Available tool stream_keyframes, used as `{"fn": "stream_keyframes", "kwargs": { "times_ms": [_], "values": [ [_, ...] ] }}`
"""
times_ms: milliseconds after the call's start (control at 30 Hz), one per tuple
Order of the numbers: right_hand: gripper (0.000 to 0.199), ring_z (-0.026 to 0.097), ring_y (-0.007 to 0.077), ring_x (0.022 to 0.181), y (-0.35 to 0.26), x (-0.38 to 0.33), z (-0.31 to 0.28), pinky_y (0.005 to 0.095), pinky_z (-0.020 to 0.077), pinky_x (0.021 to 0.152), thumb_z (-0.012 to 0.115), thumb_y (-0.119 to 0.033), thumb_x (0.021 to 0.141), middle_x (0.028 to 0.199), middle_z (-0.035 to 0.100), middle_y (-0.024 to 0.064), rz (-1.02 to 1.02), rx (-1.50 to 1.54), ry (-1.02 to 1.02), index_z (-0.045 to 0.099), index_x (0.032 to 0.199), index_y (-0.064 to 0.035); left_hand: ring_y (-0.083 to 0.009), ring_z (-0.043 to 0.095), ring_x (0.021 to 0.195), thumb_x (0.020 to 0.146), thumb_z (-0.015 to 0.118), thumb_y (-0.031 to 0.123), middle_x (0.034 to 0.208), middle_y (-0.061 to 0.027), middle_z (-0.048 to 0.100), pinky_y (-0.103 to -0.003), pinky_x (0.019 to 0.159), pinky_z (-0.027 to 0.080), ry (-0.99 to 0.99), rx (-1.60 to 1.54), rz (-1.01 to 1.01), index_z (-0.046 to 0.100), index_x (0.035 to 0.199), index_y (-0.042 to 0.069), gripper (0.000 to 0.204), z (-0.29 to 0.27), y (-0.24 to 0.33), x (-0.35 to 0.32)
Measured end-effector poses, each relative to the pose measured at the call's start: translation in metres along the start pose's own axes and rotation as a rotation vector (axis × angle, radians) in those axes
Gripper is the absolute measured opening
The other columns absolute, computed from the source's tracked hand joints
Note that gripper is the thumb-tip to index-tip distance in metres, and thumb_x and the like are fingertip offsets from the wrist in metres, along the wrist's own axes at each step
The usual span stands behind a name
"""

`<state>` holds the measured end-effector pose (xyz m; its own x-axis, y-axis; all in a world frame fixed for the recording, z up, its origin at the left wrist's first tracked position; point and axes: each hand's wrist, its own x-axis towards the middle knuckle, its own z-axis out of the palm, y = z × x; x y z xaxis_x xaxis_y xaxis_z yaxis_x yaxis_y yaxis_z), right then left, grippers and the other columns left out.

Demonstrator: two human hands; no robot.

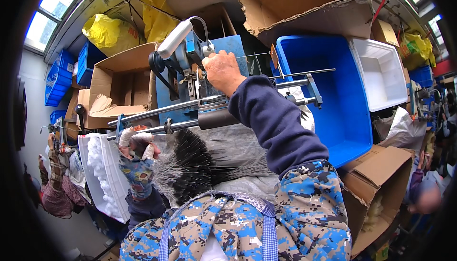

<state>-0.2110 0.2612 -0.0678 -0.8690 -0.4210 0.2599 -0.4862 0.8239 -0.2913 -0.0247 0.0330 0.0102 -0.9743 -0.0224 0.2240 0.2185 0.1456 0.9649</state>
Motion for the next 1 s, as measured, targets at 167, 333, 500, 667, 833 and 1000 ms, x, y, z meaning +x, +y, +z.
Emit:
{"fn": "stream_keyframes", "kwargs": {
  "times_ms": [167, 333, 500, 667, 833, 1000],
  "values": [
    [0.02, 0.051, 0.0275, 0.095, -0.006, 0.003, -0.014, 0.0447, 0.0332, 0.083, 0.054, -0.019, 0.08, 0.096, 0.06, 0.0098, 0.123, -0.059, -0.16, 0.063, 0.095, -0.009, -0.0146, 0.06, 0.069, 0.081, 0.052, -0.009, 0.096, -0.0136, 0.058, -0.023, 0.057, 0.048, -0.016, -0.002, -0.074, 0.033, 0.129, 0.009, 0.054, 0.003, 0.001, -0.001],
    [0.049, 0.036, 0.0313, 0.111, -0.001, -0.033, -0.025, 0.0445, 0.0322, 0.086, 0.066, -0.03, 0.072, 0.126, 0.036, 0.0168, 0.071, -0.161, 0.067, 0.056, 0.109, -0.0008, -0.0146, 0.06, 0.067, 0.08, 0.053, -0.008, 0.093, -0.0132, 0.059, -0.023, 0.054, 0.047, 0.035, -0.008, 0.006, 0.034, 0.128, 0.008, 0.054, -0.003, 0.004, -0.004],
    [0.056, 0.038, 0.0292, 0.106, -0.012, -0.047, -0.03, 0.0409, 0.0364, 0.081, 0.066, -0.034, 0.072, 0.117, 0.036, 0.0145, 0.157, -0.107, -0.057, 0.052, 0.112, 0.0023, -0.0141, 0.059, 0.064, 0.08, 0.054, -0.008, 0.09, -0.0147, 0.06, -0.022, 0.051, 0.047, 0.087, -0.066, -0.065, 0.037, 0.125, 0.007, 0.051, 0.013, 0.009, 0.003],
    [0.059, 0.046, 0.0276, 0.097, -0.017, -0.045, -0.027, 0.0388, 0.0431, 0.073, 0.064, -0.034, 0.075, 0.105, 0.042, 0.0139, 0.192, -0.073, -0.068, 0.047, 0.117, 0.0033, -0.0147, 0.06, 0.067, 0.08, 0.054, -0.009, 0.091, -0.0154, 0.059, -0.022, 0.053, 0.048, -0.02, -0.044, -0.025, 0.037, 0.126, 0.007, 0.052, 0.014, 0.008, 0.003],
    [0.062, 0.052, 0.0269, 0.088, -0.045, -0.032, -0.009, 0.0363, 0.0479, 0.066, 0.061, -0.035, 0.077, 0.099, 0.048, 0.0157, 0.126, -0.037, -0.013, 0.043, 0.117, 0.0081, -0.0151, 0.06, 0.067, 0.08, 0.055, -0.008, 0.094, -0.0162, 0.059, -0.023, 0.055, 0.049, 0.056, -0.106, -0.058, 0.037, 0.127, 0.007, 0.053, 0.009, 0.007, -0.004],
    [0.062, 0.054, 0.0268, 0.078, -0.069, -0.02, 0.005, 0.0335, 0.049, 0.065, 0.061, -0.033, 0.077, 0.093, 0.051, 0.0173, 0.087, -0.022, 0.015, 0.042, 0.116, 0.011, -0.0156, 0.059, 0.063, 0.079, 0.054, -0.009, 0.094, -0.0161, 0.06, -0.023, 0.051, 0.049, -0.03, -0.023, 0.025, 0.035, 0.13, 0.011, 0.057, 0.016, 0.009, -0.001]
  ]
}}
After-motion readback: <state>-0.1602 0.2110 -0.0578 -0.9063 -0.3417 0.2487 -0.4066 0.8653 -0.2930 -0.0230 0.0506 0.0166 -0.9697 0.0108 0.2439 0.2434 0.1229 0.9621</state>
